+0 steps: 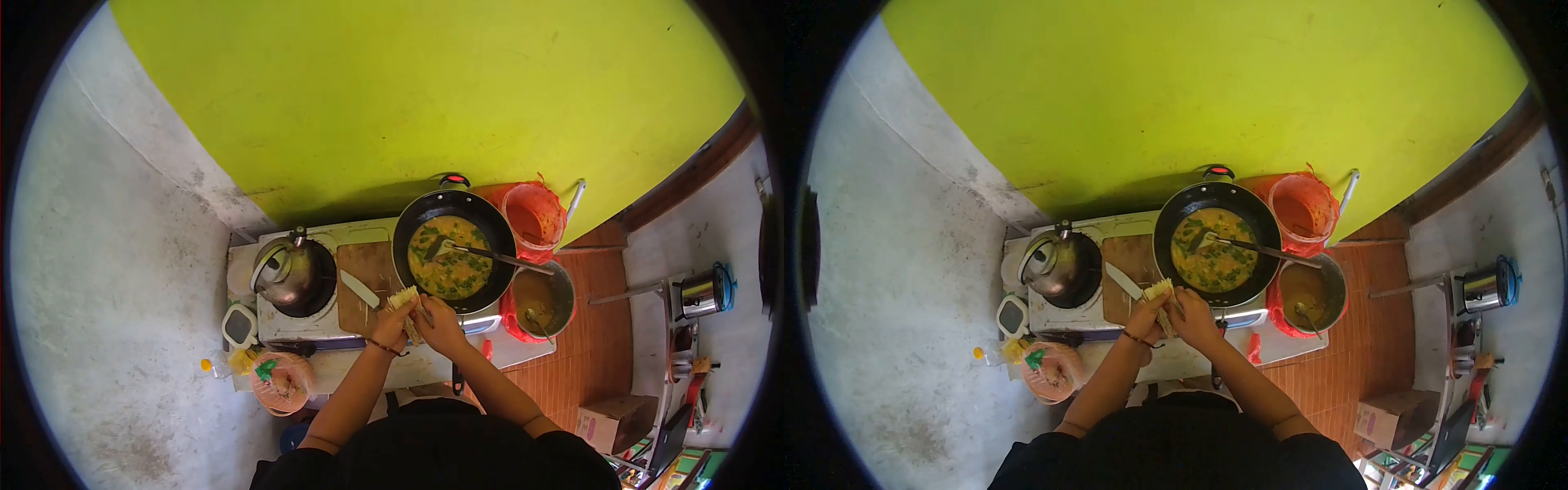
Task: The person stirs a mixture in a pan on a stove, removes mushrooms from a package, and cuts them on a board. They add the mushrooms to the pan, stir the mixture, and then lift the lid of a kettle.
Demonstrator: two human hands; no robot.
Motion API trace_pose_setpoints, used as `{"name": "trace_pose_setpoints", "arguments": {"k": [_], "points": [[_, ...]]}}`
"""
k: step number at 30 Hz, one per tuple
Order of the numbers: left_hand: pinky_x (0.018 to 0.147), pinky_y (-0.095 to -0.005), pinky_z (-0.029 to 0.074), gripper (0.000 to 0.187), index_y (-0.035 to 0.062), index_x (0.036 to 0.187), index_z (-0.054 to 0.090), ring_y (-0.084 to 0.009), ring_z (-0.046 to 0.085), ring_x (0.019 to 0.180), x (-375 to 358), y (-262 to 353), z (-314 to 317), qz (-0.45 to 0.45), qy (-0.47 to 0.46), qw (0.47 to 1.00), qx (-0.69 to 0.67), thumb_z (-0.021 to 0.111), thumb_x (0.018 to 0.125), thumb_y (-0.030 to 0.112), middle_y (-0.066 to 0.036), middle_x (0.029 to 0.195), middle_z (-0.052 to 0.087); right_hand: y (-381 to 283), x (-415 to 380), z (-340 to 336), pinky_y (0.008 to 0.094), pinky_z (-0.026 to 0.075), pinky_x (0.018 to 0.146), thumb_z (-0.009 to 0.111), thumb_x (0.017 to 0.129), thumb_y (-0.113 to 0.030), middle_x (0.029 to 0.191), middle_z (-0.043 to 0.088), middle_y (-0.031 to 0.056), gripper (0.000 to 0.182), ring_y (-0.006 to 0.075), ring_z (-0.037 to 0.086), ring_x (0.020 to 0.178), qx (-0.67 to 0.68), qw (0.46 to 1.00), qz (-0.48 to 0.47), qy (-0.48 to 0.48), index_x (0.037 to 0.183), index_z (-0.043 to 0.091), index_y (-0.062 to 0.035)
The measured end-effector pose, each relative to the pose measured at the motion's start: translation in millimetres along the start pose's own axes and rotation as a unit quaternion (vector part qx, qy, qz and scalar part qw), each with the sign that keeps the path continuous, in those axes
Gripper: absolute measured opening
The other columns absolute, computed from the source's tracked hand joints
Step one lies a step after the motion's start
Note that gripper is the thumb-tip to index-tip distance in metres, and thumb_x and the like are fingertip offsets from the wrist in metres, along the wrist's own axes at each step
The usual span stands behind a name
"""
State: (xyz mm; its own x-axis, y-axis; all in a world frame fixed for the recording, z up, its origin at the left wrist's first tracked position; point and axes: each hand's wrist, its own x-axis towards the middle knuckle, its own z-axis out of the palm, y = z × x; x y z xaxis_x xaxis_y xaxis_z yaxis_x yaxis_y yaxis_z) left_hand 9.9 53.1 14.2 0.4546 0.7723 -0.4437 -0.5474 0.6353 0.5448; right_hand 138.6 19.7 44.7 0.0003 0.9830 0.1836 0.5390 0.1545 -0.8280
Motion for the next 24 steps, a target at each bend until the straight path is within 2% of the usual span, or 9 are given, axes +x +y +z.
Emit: {"name": "trace_pose_setpoints", "arguments": {"k": [3, 6, 9, 11, 14, 17, 21, 24], "points": [[0.068, -0.0308, 0.053, 0.014, 0.0093, 0.104, 0.057, -0.0157, 0.062, 0.084, 10.1, -12.1, 9.9, -0.005, -0.017, 1.0, 0.0, 0.057, 0.093, 0.018, -0.003, 0.094, 0.062, 4.0, 2.2, -21.9, 0.0382, 0.047, 0.072, 0.06, 0.084, -0.011, 0.094, 0.059, 0.0227, 0.029, 0.0384, 0.06, 0.086, 0.044, 0.998, 0.044, -0.019, 0.107, 0.056, 0.0071], [0.067, -0.0309, 0.053, 0.014, 0.0089, 0.103, 0.057, -0.0163, 0.063, 0.084, 20.5, -14.2, 30.5, -0.01, -0.04, 0.999, -0.009, 0.056, 0.093, 0.019, -0.003, 0.091, 0.062, 10.7, 7.1, -39.4, 0.0418, 0.048, 0.072, 0.058, 0.084, -0.01, 0.098, 0.057, 0.0261, 0.027, 0.0426, 0.059, 0.086, 0.048, 0.998, 0.037, -0.003, 0.104, 0.055, 0.0073], [0.066, -0.0303, 0.053, 0.011, 0.0088, 0.098, 0.057, -0.0155, 0.062, 0.079, 33.3, -19.9, 41.5, -0.012, -0.07, 0.997, -0.019, 0.056, 0.093, 0.019, -0.003, 0.085, 0.06, 16.5, 6.5, -48.4, 0.04, 0.048, 0.072, 0.056, 0.085, -0.01, 0.099, 0.058, 0.0267, 0.027, 0.0419, 0.06, 0.087, 0.062, 0.997, 0.01, 0.05, 0.106, 0.056, 0.0077], [0.063, -0.0287, 0.051, 0.008, 0.0097, 0.09, 0.055, -0.0134, 0.06, 0.071, 32.5, -21.3, 57.3, -0.003, -0.055, 0.998, -0.02, 0.057, 0.093, 0.017, -0.001, 0.078, 0.057, 27.6, 4.4, -54.6, 0.0357, 0.047, 0.072, 0.055, 0.088, -0.01, 0.096, 0.059, 0.0229, 0.022, 0.0371, 0.061, 0.085, 0.063, 0.997, 0.02, 0.044, 0.104, 0.057, 0.0053], [0.066, -0.0288, 0.052, 0.008, 0.0093, 0.09, 0.055, -0.0142, 0.061, 0.073, 31.7, -25.8, 77.3, 0.026, -0.049, 0.998, -0.012, 0.056, 0.093, 0.017, -0.001, 0.079, 0.058, 45.3, 1.7, -61.6, 0.0318, 0.046, 0.072, 0.054, 0.091, -0.01, 0.095, 0.059, 0.0199, 0.019, 0.0314, 0.061, 0.083, 0.057, 0.998, 0.023, 0.035, 0.1, 0.059, 0.0051], [0.07, -0.0303, 0.053, 0.008, 0.0073, 0.093, 0.057, -0.0157, 0.063, 0.078, 40.8, -37.0, 66.0, 0.024, -0.085, 0.996, -0.019, 0.055, 0.093, 0.015, -0.003, 0.083, 0.061, 52.4, 1.9, -66.0, 0.0294, 0.045, 0.07, 0.053, 0.092, -0.011, 0.093, 0.06, 0.017, 0.019, 0.0238, 0.06, 0.079, 0.096, 0.994, 0.029, 0.041, 0.097, 0.06, 0.0059], [0.074, -0.0337, 0.053, 0.015, 0.0037, 0.102, 0.057, -0.0197, 0.064, 0.085, 40.0, -37.8, 66.5, 0.003, -0.053, 0.997, -0.053, 0.054, 0.093, 0.015, -0.007, 0.092, 0.063, 65.8, 3.6, -70.9, 0.0269, 0.044, 0.069, 0.054, 0.092, -0.012, 0.089, 0.06, 0.0129, 0.02, 0.0147, 0.058, 0.074, 0.169, 0.98, 0.105, -0.005, 0.099, 0.061, 0.0051], [0.076, -0.0357, 0.054, 0.019, 0.0021, 0.107, 0.055, -0.0223, 0.064, 0.09, 40.3, -39.7, 65.6, 0.006, -0.033, 0.997, -0.066, 0.051, 0.094, 0.016, -0.009, 0.097, 0.063, 74.5, 4.9, -64.9, 0.0257, 0.043, 0.067, 0.054, 0.092, -0.012, 0.087, 0.06, 0.011, 0.019, 0.012, 0.056, 0.072, 0.205, 0.975, 0.088, 0.005, 0.099, 0.062, 0.0046]]}}
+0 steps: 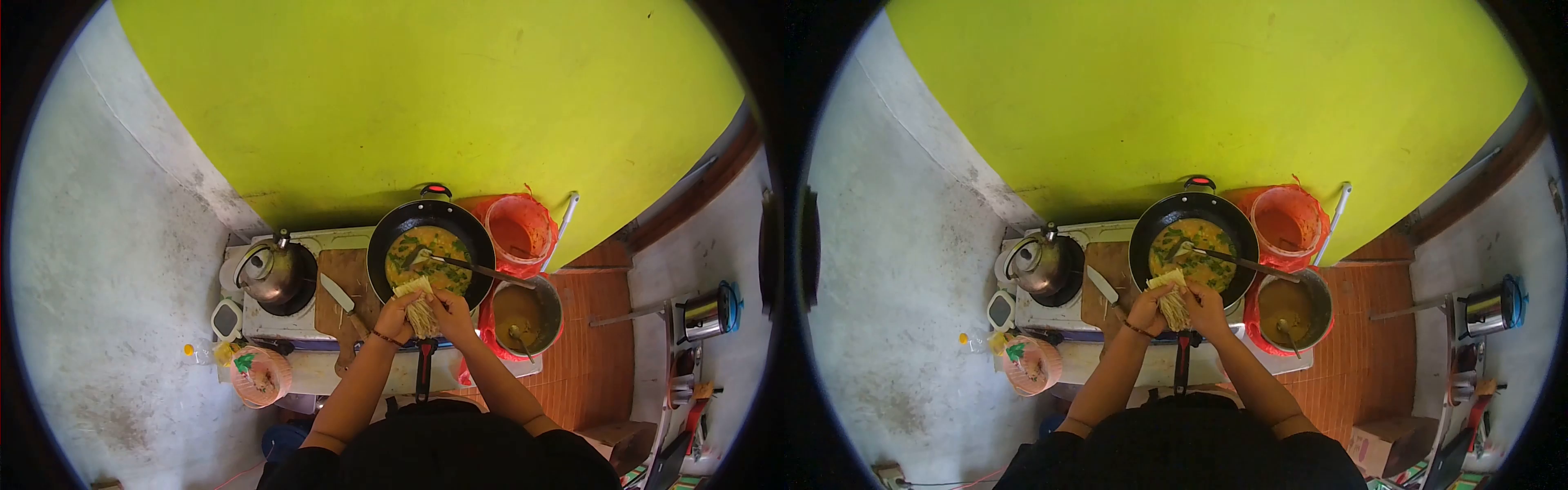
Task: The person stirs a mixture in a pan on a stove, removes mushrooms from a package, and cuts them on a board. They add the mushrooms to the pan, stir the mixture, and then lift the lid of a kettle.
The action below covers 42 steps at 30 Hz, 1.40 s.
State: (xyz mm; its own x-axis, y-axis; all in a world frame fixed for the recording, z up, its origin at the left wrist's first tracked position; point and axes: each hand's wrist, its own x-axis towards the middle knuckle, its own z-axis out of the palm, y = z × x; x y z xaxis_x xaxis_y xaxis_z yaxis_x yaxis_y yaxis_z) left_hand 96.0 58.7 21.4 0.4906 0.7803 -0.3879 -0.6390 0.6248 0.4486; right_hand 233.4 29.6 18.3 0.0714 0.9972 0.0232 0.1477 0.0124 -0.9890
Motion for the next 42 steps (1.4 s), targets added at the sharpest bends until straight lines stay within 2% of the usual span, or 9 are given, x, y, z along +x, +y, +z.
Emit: {"name": "trace_pose_setpoints", "arguments": {"k": [6, 9, 12, 21, 24, 27, 33, 36, 42], "points": [[0.075, -0.033, 0.054, 0.019, 0.0036, 0.109, 0.054, -0.0194, 0.064, 0.09, 5.7, -6.8, -9.3, 0.064, 0.02, 0.993, 0.102, 0.052, 0.094, 0.015, -0.008, 0.1, 0.063, -12.8, 2.8, -6.2, 0.0319, 0.046, 0.065, 0.059, 0.087, -0.018, 0.086, 0.059, 0.0161, 0.023, 0.0264, 0.061, 0.072, -0.21, 0.969, -0.124, -0.021, 0.093, 0.061, 0.0039], [0.074, -0.032, 0.054, 0.02, 0.0037, 0.111, 0.054, -0.0185, 0.064, 0.09, 7.9, -7.7, -17.1, 0.061, 0.017, 0.99, 0.129, 0.052, 0.094, 0.014, -0.007, 0.1, 0.063, -26.8, 3.9, -7.8, 0.0349, 0.047, 0.065, 0.06, 0.086, -0.019, 0.084, 0.058, 0.0183, 0.023, 0.0334, 0.061, 0.074, -0.189, 0.978, -0.068, -0.059, 0.092, 0.061, 0.003], [0.074, -0.0321, 0.054, 0.022, 0.0029, 0.114, 0.054, -0.0186, 0.064, 0.089, 10.7, -6.1, -15.9, 0.06, 0.028, 0.989, 0.132, 0.052, 0.094, 0.013, -0.007, 0.101, 0.063, -11.4, 12.3, -7.9, 0.0345, 0.046, 0.062, 0.059, 0.086, -0.018, 0.077, 0.058, 0.0174, 0.021, 0.0312, 0.061, 0.071, -0.228, 0.968, -0.1, -0.039, 0.089, 0.06, 0.0027], [0.075, -0.0335, 0.055, 0.023, 0.0023, 0.114, 0.055, -0.0204, 0.065, 0.091, 16.0, -2.2, -8.4, 0.027, 0.031, 0.999, 0.021, 0.053, 0.093, 0.011, -0.009, 0.102, 0.064, 20.2, 26.8, -10.2, 0.0327, 0.045, 0.063, 0.059, 0.088, -0.019, 0.072, 0.058, 0.0137, 0.02, 0.0279, 0.057, 0.065, -0.012, 0.995, 0.086, -0.044, 0.092, 0.061, 0.0004], [0.075, -0.0325, 0.054, 0.022, 0.0026, 0.113, 0.055, -0.02, 0.065, 0.09, 23.7, -4.3, -9.9, 0.053, 0.039, 0.996, 0.052, 0.055, 0.092, 0.01, -0.009, 0.1, 0.064, 3.8, 26.5, -10.3, 0.04, 0.044, 0.066, 0.055, 0.088, -0.02, 0.081, 0.059, 0.0195, 0.024, 0.037, 0.055, 0.072, -0.175, 0.984, -0.024, -0.036, 0.089, 0.058, 0.0037], [0.074, -0.0313, 0.053, 0.022, 0.0026, 0.112, 0.056, -0.0191, 0.064, 0.089, 31.8, -4.8, -15.0, 0.078, 0.032, 0.99, 0.112, 0.056, 0.091, 0.008, -0.008, 0.099, 0.064, 4.8, 29.5, -11.8, 0.0398, 0.044, 0.07, 0.055, 0.088, -0.018, 0.09, 0.055, 0.021, 0.021, 0.0372, 0.055, 0.08, -0.238, 0.953, -0.186, 0.016, 0.089, 0.058, 0.0037], [0.074, -0.0296, 0.052, 0.023, 0.0008, 0.111, 0.056, -0.0176, 0.064, 0.089, 32.8, -5.1, -1.4, 0.126, 0.038, 0.983, 0.128, 0.056, 0.088, 0.003, -0.007, 0.1, 0.064, 5.9, 34.0, -15.0, 0.0383, 0.042, 0.073, 0.056, 0.087, -0.013, 0.09, 0.053, 0.0193, 0.018, 0.0352, 0.055, 0.082, -0.141, 0.989, -0.033, -0.02, 0.089, 0.059, 0.0046], [0.075, -0.0281, 0.051, 0.025, -0.0016, 0.11, 0.057, -0.0164, 0.063, 0.089, 33.5, -4.4, -0.3, 0.161, 0.064, 0.969, 0.176, 0.058, 0.086, 0.003, -0.008, 0.102, 0.065, 16.0, 38.7, -14.9, 0.0391, 0.042, 0.069, 0.057, 0.086, -0.014, 0.087, 0.052, 0.0187, 0.019, 0.0346, 0.054, 0.079, -0.071, 0.997, -0.026, -0.018, 0.088, 0.059, 0.0046], [0.074, -0.0269, 0.051, 0.027, -0.0025, 0.11, 0.057, -0.015, 0.063, 0.087, 38.5, -9.9, -6.5, 0.283, 0.139, 0.844, 0.434, 0.059, 0.084, 0.004, -0.008, 0.1, 0.065, 3.9, 36.6, -10.5, 0.0318, 0.038, 0.058, 0.058, 0.087, -0.015, 0.072, 0.045, 0.0115, 0.018, 0.0199, 0.047, 0.064, -0.23, 0.965, -0.117, 0.056, 0.083, 0.055, 0.0026]]}}
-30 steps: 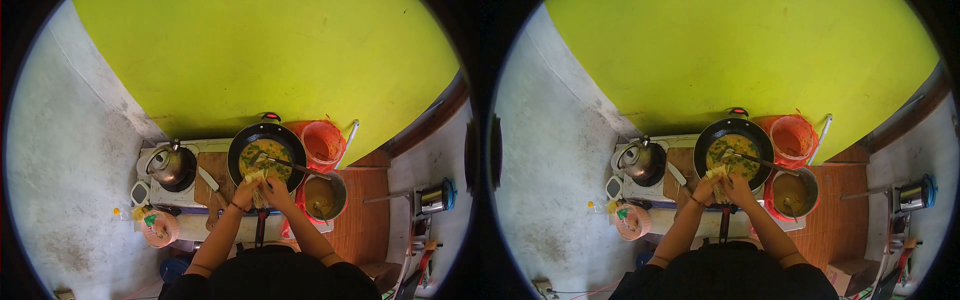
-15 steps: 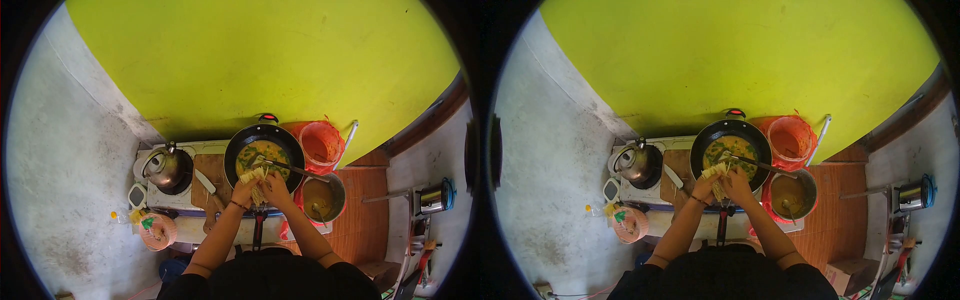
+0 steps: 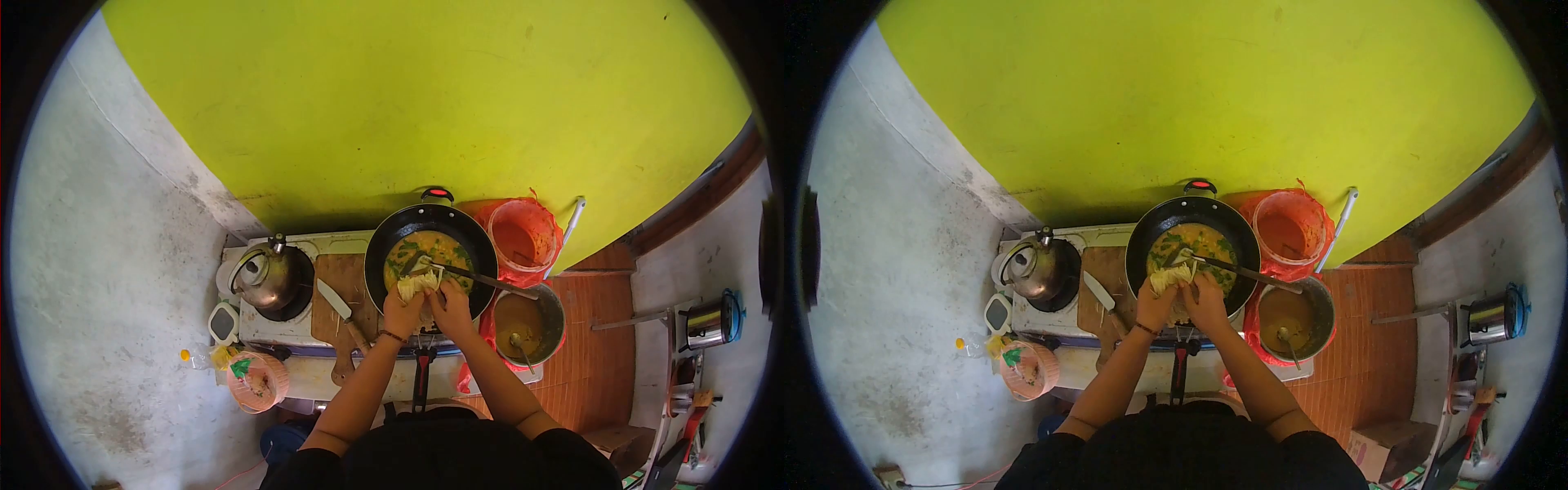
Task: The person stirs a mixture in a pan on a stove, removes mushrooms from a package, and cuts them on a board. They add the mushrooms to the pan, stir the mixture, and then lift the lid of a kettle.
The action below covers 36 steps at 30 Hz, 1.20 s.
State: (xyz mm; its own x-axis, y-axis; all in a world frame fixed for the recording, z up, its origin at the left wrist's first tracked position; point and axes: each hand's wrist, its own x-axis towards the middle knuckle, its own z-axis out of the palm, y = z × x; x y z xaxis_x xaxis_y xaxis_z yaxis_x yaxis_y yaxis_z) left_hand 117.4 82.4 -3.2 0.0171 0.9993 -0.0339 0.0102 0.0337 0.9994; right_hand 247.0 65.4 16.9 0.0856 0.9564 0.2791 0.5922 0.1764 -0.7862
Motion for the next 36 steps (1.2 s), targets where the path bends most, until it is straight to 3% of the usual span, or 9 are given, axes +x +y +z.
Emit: {"name": "trace_pose_setpoints", "arguments": {"k": [2, 6, 9, 12, 18, 21, 27, 30, 36], "points": [[0.076, -0.0279, 0.05, 0.028, -0.0026, 0.112, 0.055, -0.0146, 0.061, 0.089, -1.5, 9.1, 1.2, -0.017, -0.008, 1.0, 0.001, 0.057, 0.084, 0.002, -0.008, 0.102, 0.063, 4.9, -0.5, 3.1, 0.0325, 0.037, 0.057, 0.058, 0.087, -0.014, 0.071, 0.044, 0.0105, 0.017, 0.0186, 0.045, 0.062, 0.016, 1.0, 0.006, 0.009, 0.084, 0.053, 0.0023], [0.075, -0.0285, 0.051, 0.027, -0.0024, 0.112, 0.056, -0.016, 0.063, 0.089, 1.7, -12.1, 1.5, -0.108, -0.023, 0.974, -0.199, 0.056, 0.085, 0.001, -0.008, 0.102, 0.063, 17.8, 0.3, 9.2, 0.0335, 0.036, 0.056, 0.058, 0.088, -0.014, 0.07, 0.043, 0.0091, 0.017, 0.0169, 0.042, 0.061, 0.126, 0.99, 0.068, 0.005, 0.085, 0.052, 0.0017], [0.074, -0.0285, 0.052, 0.027, -0.0023, 0.111, 0.056, -0.0167, 0.063, 0.088, 1.6, -6.7, 0.9, -0.129, -0.029, 0.959, -0.25, 0.056, 0.085, 0.001, -0.008, 0.102, 0.064, 16.7, 0.6, 6.6, 0.0321, 0.036, 0.056, 0.056, 0.089, -0.014, 0.07, 0.044, 0.0075, 0.016, 0.0151, 0.043, 0.061, 0.121, 0.993, 0.003, -0.007, 0.085, 0.052, 0.0012], [0.073, -0.0281, 0.052, 0.027, -0.0023, 0.111, 0.057, -0.0166, 0.064, 0.087, -0.1, 2.0, 0.3, -0.145, -0.033, 0.953, -0.263, 0.058, 0.084, 0.002, -0.008, 0.101, 0.064, 6.2, -0.1, -1.0, 0.029, 0.037, 0.057, 0.054, 0.091, -0.015, 0.073, 0.048, 0.0057, 0.016, 0.0128, 0.044, 0.064, 0.085, 0.996, 0.012, -0.02, 0.087, 0.054, 0.0003], [0.074, -0.0298, 0.052, 0.026, -0.0022, 0.113, 0.055, -0.019, 0.064, 0.088, 0.9, -8.3, -2.1, -0.19, -0.044, 0.933, -0.303, 0.054, 0.087, 0.004, -0.009, 0.102, 0.064, 39.1, -3.0, 11.7, 0.0293, 0.041, 0.063, 0.056, 0.092, -0.018, 0.083, 0.055, 0.0056, 0.017, 0.0124, 0.052, 0.074, 0.311, 0.923, 0.21, -0.084, 0.091, 0.058, -0.001], [0.075, -0.0304, 0.052, 0.026, -0.0021, 0.113, 0.055, -0.0195, 0.064, 0.089, 3.3, -0.6, 0.5, -0.189, -0.055, 0.925, -0.325, 0.052, 0.088, 0.005, -0.009, 0.102, 0.063, 27.8, -1.0, 13.2, 0.0357, 0.043, 0.065, 0.053, 0.091, -0.019, 0.088, 0.057, 0.0149, 0.019, 0.0265, 0.056, 0.073, 0.132, 0.989, 0.033, -0.05, 0.095, 0.057, -0.0001], [0.077, -0.0314, 0.052, 0.026, -0.0018, 0.114, 0.055, -0.0192, 0.063, 0.093, 16.8, -0.7, -4.5, -0.19, -0.092, 0.915, -0.343, 0.056, 0.09, 0.007, -0.009, 0.105, 0.063, 25.2, 11.8, 6.0, 0.0364, 0.045, 0.078, 0.055, 0.09, -0.02, 0.097, 0.058, 0.0178, 0.024, 0.0297, 0.059, 0.088, 0.084, 0.988, 0.077, -0.108, 0.104, 0.057, 0.0001], [0.078, -0.0316, 0.052, 0.026, -0.0009, 0.115, 0.055, -0.019, 0.063, 0.093, 23.4, 4.7, -6.3, -0.173, -0.113, 0.93, -0.305, 0.057, 0.09, 0.007, -0.009, 0.107, 0.063, 29.1, 18.6, 7.2, 0.033, 0.044, 0.075, 0.058, 0.09, -0.019, 0.09, 0.06, 0.0123, 0.022, 0.0216, 0.057, 0.082, 0.25, 0.954, 0.12, -0.115, 0.103, 0.057, -0.0008], [0.077, -0.0296, 0.051, 0.028, -0.0023, 0.109, 0.06, -0.0168, 0.064, 0.089, 33.8, -2.6, -6.7, -0.156, -0.076, 0.957, -0.234, 0.068, 0.083, 0.005, -0.009, 0.102, 0.066, 14.2, 25.8, -6.2, 0.0343, 0.043, 0.081, 0.06, 0.088, -0.017, 0.098, 0.058, 0.0171, 0.025, 0.0296, 0.057, 0.09, 0.099, 0.99, -0.012, -0.096, 0.107, 0.056, -0.0008]]}}
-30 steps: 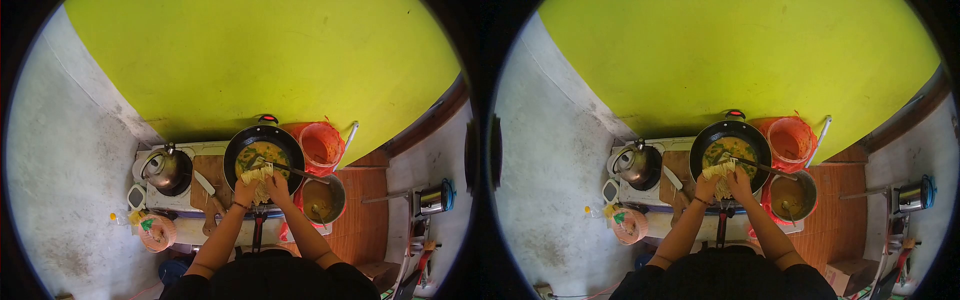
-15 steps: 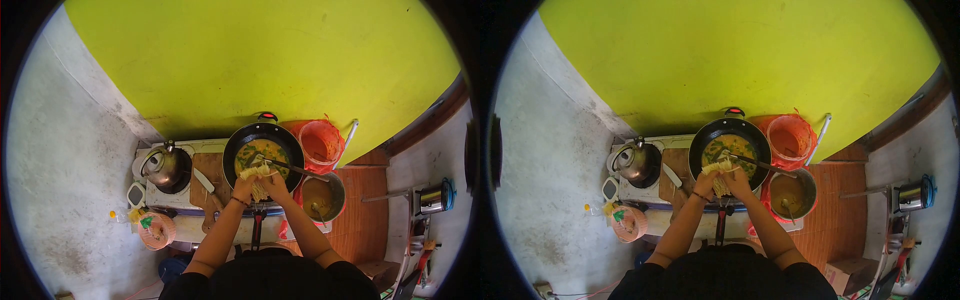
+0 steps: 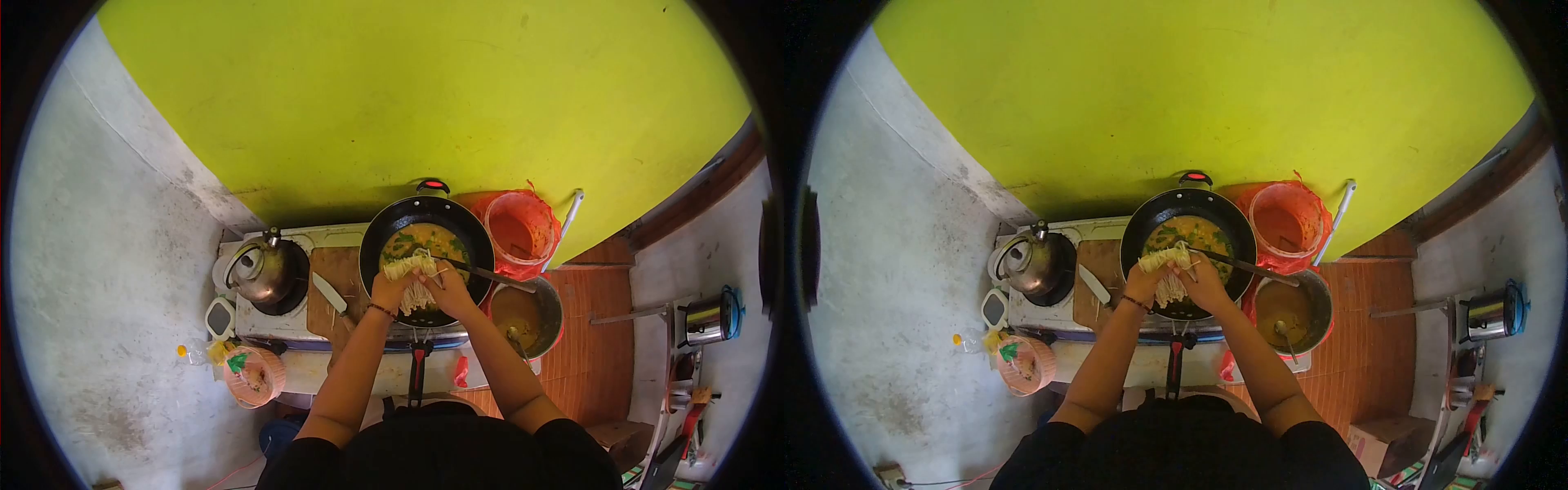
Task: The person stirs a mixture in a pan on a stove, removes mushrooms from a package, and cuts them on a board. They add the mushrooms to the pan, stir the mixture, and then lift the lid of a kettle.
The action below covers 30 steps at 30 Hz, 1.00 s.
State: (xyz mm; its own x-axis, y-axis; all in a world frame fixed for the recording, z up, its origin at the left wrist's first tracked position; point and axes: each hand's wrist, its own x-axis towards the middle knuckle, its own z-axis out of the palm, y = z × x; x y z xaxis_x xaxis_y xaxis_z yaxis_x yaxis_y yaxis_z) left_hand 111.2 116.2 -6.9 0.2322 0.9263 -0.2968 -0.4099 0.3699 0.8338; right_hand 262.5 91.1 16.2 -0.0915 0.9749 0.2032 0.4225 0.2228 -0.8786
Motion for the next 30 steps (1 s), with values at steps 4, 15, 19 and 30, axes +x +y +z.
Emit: {"name": "trace_pose_setpoints", "arguments": {"k": [4, 15, 19, 30], "points": [[0.075, -0.03, 0.052, 0.026, -0.0031, 0.109, 0.059, -0.0175, 0.064, 0.089, 0.7, -7.3, -0.6, 0.008, 0.004, 0.999, -0.033, 0.065, 0.085, 0.004, -0.009, 0.102, 0.065, 7.6, -0.9, 5.4, 0.0356, 0.043, 0.083, 0.06, 0.088, -0.017, 0.101, 0.057, 0.0178, 0.028, 0.0311, 0.057, 0.095, 0.011, 1.0, 0.013, 0.02, 0.11, 0.055, -0.0005], [0.074, -0.031, 0.053, 0.024, -0.0014, 0.11, 0.058, -0.0181, 0.064, 0.089, -12.4, 5.4, -0.1, -0.026, -0.017, 0.997, -0.064, 0.062, 0.087, 0.005, -0.008, 0.101, 0.064, 22.8, -4.7, 19.6, 0.0312, 0.046, 0.08, 0.055, 0.088, -0.008, 0.105, 0.06, 0.0122, 0.027, 0.02, 0.059, 0.093, 0.188, 0.98, 0.056, -0.021, 0.114, 0.053, 0.0005], [0.074, -0.0309, 0.054, 0.022, -0.0004, 0.109, 0.057, -0.0177, 0.064, 0.088, -12.3, 2.1, -8.2, -0.029, -0.018, 0.996, -0.078, 0.061, 0.088, 0.006, -0.007, 0.1, 0.064, 32.0, -3.5, 19.8, 0.0265, 0.046, 0.079, 0.054, 0.09, -0.007, 0.101, 0.06, 0.0043, 0.025, 0.0097, 0.055, 0.09, 0.298, 0.942, 0.141, -0.061, 0.114, 0.053, -0.0007], [0.08, -0.0351, 0.055, 0.02, 0.0008, 0.109, 0.056, -0.0212, 0.064, 0.093, -18.3, -3.8, -16.4, -0.024, -0.023, 0.984, -0.173, 0.057, 0.091, 0.009, -0.01, 0.101, 0.064, 20.6, -0.1, 12.8, 0.0288, 0.048, 0.084, 0.058, 0.091, -0.011, 0.106, 0.062, 0.0056, 0.028, 0.0138, 0.06, 0.096, 0.462, 0.859, 0.216, -0.048, 0.117, 0.053, -0.0013]]}}
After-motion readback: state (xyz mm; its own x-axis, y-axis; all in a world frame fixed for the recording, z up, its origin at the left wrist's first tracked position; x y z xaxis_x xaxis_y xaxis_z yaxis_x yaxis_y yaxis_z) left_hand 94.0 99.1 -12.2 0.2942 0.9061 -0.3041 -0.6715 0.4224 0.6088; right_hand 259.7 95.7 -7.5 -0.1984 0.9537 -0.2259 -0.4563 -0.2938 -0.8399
